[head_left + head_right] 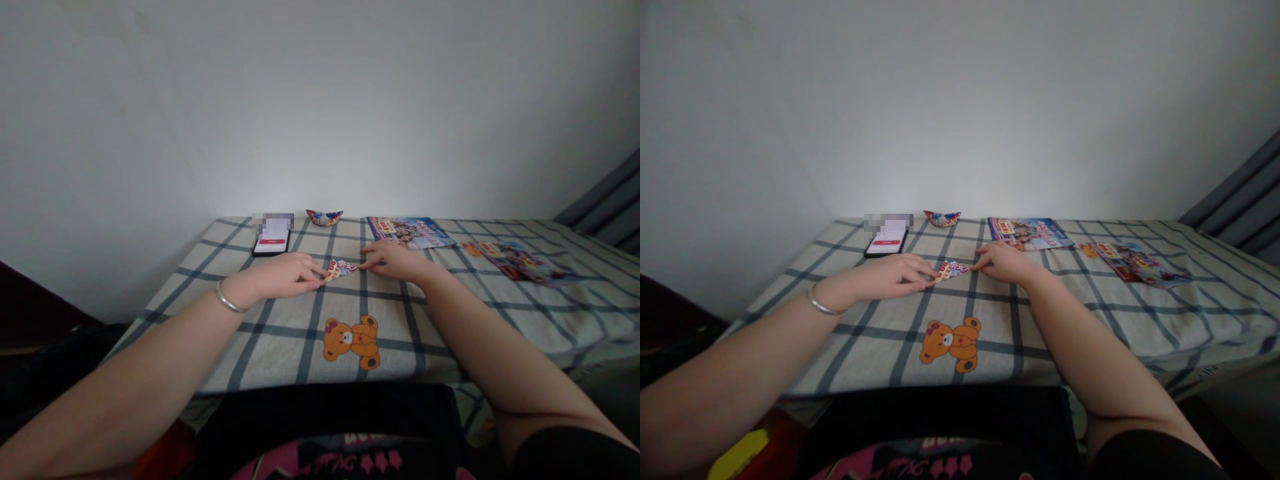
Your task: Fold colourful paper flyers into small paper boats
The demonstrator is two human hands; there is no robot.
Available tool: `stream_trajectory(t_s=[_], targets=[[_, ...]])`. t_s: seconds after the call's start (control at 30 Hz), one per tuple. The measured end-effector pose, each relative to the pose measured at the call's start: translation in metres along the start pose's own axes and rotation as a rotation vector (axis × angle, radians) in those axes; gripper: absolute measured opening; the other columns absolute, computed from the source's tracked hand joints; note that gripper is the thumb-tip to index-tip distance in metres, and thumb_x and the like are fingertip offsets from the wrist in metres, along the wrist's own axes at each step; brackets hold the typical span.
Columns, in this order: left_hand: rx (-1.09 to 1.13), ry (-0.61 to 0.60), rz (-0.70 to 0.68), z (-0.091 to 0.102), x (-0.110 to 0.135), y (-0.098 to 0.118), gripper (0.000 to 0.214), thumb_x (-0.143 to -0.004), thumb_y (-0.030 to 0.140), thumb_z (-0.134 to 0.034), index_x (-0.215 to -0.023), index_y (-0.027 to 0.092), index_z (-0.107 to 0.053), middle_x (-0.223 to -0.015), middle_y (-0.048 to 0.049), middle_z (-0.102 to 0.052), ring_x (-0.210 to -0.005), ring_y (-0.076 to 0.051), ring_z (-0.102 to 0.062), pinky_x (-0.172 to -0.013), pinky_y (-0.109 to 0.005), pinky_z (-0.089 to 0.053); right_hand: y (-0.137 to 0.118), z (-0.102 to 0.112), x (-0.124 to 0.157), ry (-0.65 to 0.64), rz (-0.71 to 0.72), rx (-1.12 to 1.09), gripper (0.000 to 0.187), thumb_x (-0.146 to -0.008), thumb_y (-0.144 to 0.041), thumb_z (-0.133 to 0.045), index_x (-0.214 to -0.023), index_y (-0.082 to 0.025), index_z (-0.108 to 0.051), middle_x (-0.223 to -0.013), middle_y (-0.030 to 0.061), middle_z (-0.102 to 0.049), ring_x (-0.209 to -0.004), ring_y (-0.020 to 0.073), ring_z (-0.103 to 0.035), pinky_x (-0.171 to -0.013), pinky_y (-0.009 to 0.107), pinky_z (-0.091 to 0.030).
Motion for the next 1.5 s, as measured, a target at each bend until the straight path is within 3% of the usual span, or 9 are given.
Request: stream_trajectory(t_s=[0.13, 0.27, 0.43, 0.5, 0.6, 0.7, 0.97, 1.3, 1.5], targets=[[0.023, 0.050, -0.007, -0.006, 0.000, -0.004, 0.026, -0.098, 0.028, -0.050, -0.099, 0.028, -0.076, -0.120, -0.0007, -0.071, -0.108, -0.017, -0.064, -0.098, -0.034, -0.047, 0.001, -0.002, -0.001, 0.017, 0.035, -0.093, 0.030, -0.083, -0.013, -0.060, -0.102, -0.027, -0.078, -0.132, 0.0062, -0.065, -0.118, 0.0224, -0.061, -0.105, 0.041, -0.046], [0.001, 0.160, 0.093, -0.008, -0.002, -0.002, 0.025, -0.096, 0.027, -0.051, -0.097, 0.022, -0.075, -0.105, -0.0031, -0.075, -0.104, -0.018, -0.065, -0.096, -0.034, -0.049, -0.022, 0.002, -0.001, 0.083, 0.098, -0.016, 0.022, -0.087, -0.019, -0.060, -0.097, -0.021, -0.078, -0.119, 0.0087, -0.071, -0.111, 0.0237, -0.064, -0.101, 0.041, -0.047], [-0.045, 0.165, 0.191, -0.012, -0.006, 0.008, 0.025, -0.095, 0.024, -0.050, -0.091, 0.019, -0.073, -0.100, -0.0048, -0.074, -0.096, -0.018, -0.067, -0.091, -0.034, -0.050, -0.049, -0.005, -0.005, 0.110, 0.113, 0.085, 0.031, -0.091, -0.030, -0.059, -0.118, -0.019, -0.070, -0.116, 0.0089, -0.071, -0.107, 0.0232, -0.063, -0.095, 0.036, -0.048], [-0.093, 0.171, 0.232, -0.015, -0.008, 0.012, 0.024, -0.095, 0.025, -0.049, -0.092, 0.019, -0.072, -0.097, -0.0051, -0.073, -0.093, -0.019, -0.066, -0.091, -0.037, -0.050, -0.052, -0.008, -0.008, 0.125, 0.081, 0.117, 0.031, -0.093, -0.030, -0.056, -0.119, -0.019, -0.070, -0.115, 0.0094, -0.071, -0.107, 0.0226, -0.062, -0.092, 0.033, -0.047], [-0.205, 0.241, 0.305, -0.016, -0.008, 0.015, 0.020, -0.093, 0.025, -0.053, -0.103, 0.022, -0.070, -0.107, -0.0032, -0.071, -0.104, -0.022, -0.064, -0.108, -0.050, -0.036, -0.053, -0.009, -0.009, 0.131, 0.046, 0.165, 0.030, -0.096, -0.031, -0.052, -0.118, -0.021, -0.071, -0.110, 0.0092, -0.071, -0.103, 0.0211, -0.062, -0.087, 0.031, -0.046], [-0.228, 0.245, 0.309, -0.021, -0.009, 0.016, 0.024, -0.091, 0.023, -0.056, -0.113, 0.022, -0.067, -0.121, -0.0055, -0.067, -0.112, -0.023, -0.061, -0.110, -0.051, -0.034, -0.057, -0.008, -0.009, 0.113, 0.032, 0.227, 0.031, -0.098, -0.031, -0.047, -0.116, -0.023, -0.072, -0.105, 0.0084, -0.071, -0.097, 0.0203, -0.062, -0.081, 0.030, -0.045], [-0.174, 0.270, 0.273, -0.025, -0.011, 0.002, 0.022, -0.095, 0.021, -0.051, -0.109, 0.017, -0.068, -0.108, -0.0080, -0.071, -0.104, -0.022, -0.063, -0.097, -0.041, -0.047, -0.074, -0.003, -0.007, 0.073, -0.009, 0.290, 0.031, -0.095, -0.033, -0.048, -0.107, -0.020, -0.074, -0.100, 0.0099, -0.071, -0.094, 0.0225, -0.062, -0.072, 0.030, -0.042], [-0.103, 0.279, 0.228, -0.024, -0.012, 0.002, 0.023, -0.096, 0.022, -0.051, -0.111, 0.016, -0.067, -0.113, -0.0088, -0.070, -0.109, -0.022, -0.062, -0.099, -0.041, -0.049, -0.069, -0.005, -0.008, 0.071, -0.020, 0.289, 0.032, -0.096, -0.030, -0.045, -0.103, -0.022, -0.074, -0.098, 0.0086, -0.071, -0.088, 0.0201, -0.063, -0.070, 0.028, -0.042], [-0.055, 0.340, 0.272, -0.020, -0.008, 0.002, 0.038, -0.094, 0.024, -0.055, -0.131, 0.019, -0.055, -0.128, -0.0095, -0.064, -0.117, -0.023, -0.059, -0.102, -0.042, -0.048, -0.065, -0.003, -0.008, 0.093, -0.122, 0.250, 0.028, -0.093, -0.025, -0.045, -0.097, -0.017, -0.072, -0.097, 0.0091, -0.072, -0.088, 0.0211, -0.066, -0.071, 0.028, -0.044]])
Point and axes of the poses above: each hand's wrist, its own x-axis away from the middle knuckle, its own z-axis out of the back of the hand, y = z × x, the point moved 5 cm from there along -x, towards the middle knuckle
